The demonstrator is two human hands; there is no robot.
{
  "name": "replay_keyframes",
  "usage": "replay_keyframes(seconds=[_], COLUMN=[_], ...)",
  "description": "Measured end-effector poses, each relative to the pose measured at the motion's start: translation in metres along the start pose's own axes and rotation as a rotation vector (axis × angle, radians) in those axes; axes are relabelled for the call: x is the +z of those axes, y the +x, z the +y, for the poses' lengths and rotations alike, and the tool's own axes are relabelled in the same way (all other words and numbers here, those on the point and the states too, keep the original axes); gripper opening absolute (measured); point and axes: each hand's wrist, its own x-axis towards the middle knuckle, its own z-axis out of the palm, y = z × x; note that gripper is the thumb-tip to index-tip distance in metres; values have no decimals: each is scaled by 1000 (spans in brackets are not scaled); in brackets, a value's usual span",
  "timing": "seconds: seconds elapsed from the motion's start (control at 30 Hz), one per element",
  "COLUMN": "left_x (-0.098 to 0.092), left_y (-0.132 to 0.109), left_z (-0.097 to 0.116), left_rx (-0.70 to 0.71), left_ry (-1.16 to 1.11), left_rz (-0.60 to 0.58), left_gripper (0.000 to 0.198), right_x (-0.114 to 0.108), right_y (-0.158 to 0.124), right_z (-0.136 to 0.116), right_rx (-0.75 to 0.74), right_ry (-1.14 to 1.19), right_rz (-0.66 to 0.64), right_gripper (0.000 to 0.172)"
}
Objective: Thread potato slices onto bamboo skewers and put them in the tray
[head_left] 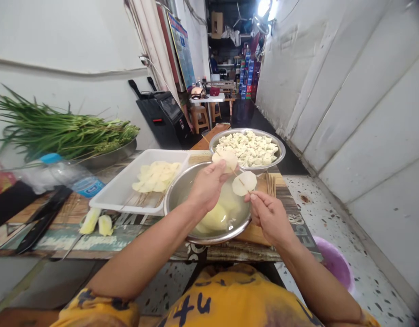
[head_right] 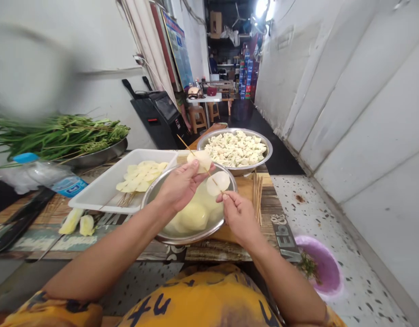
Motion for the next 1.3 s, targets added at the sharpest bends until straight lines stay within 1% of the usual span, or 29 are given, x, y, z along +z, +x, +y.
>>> replay_keyframes(seconds=[0.07, 0.13, 0.2, 0.23, 0.27, 0.33, 0.37, 0.43, 0.53, 0.6, 0.8, 0.87, 0.93, 1.0, 1.07, 1.13, 1.17, 1.23, 1.3], left_x=[-5, -16, -31, -38, -45, -55, -57, -57, -52, -50, -56, -59, -63, -69, -75, -80, -82, -85, -87], left_y=[4, 11, 20, 24, 28, 35, 37, 41, 43, 44, 51, 55, 60, 64, 67, 68, 68, 68, 69], left_z=[7, 17, 25, 25, 22, 8, -1, -23, -45, -50, -41, -34, -25, -13, -4, 1, 1, -1, -4], left_rx=[-26, -95, -158, -166, -153, -138, -146, -183, -237, -277, -417, -402, -329, -240, -202, -216, -238, -284, -316], left_ry=[53, 225, 575, 793, 1005, 1366, 1501, 1651, 1678, 1676, 1680, 1632, 1551, 1437, 1250, 1043, 967, 880, 832], left_rz=[-56, -213, -413, -484, -518, -536, -544, -624, -696, -717, -810, -808, -792, -716, -544, -353, -284, -208, -184], left_gripper=[19, 25, 29, 29, 27, 23, 21, 19, 19, 20, 20, 20, 16, 15, 22, 27, 28, 28, 27], right_x=[-1, -6, -13, -17, -20, -24, -25, -24, -24, -24, -27, -28, -30, -33, -38, -42, -44, -46, -47], right_y=[1, 1, 2, 1, 0, -2, -3, -5, -7, -8, -9, -10, -12, -14, -16, -18, -19, -20, -21], right_z=[-2, -6, -12, -14, -15, -15, -14, -11, -7, -5, 1, 2, 3, 3, 4, 5, 6, 8, 11], right_rx=[3, 8, -31, -52, -70, -85, -85, -78, -62, -54, -6, 10, 16, 23, 35, 51, 59, 75, 85], right_ry=[4, 25, 0, -21, -42, -75, -81, -79, -56, -52, -28, -10, 5, 8, 1, -1, 1, 6, 5], right_rz=[-14, -28, -19, -16, -15, -20, -24, -26, -21, -16, -12, -10, 0, 22, 51, 67, 69, 58, 48], right_gripper=[20, 20, 19, 18, 18, 18, 18, 18, 18, 18, 19, 19, 19, 20, 20, 20, 20, 19, 19])
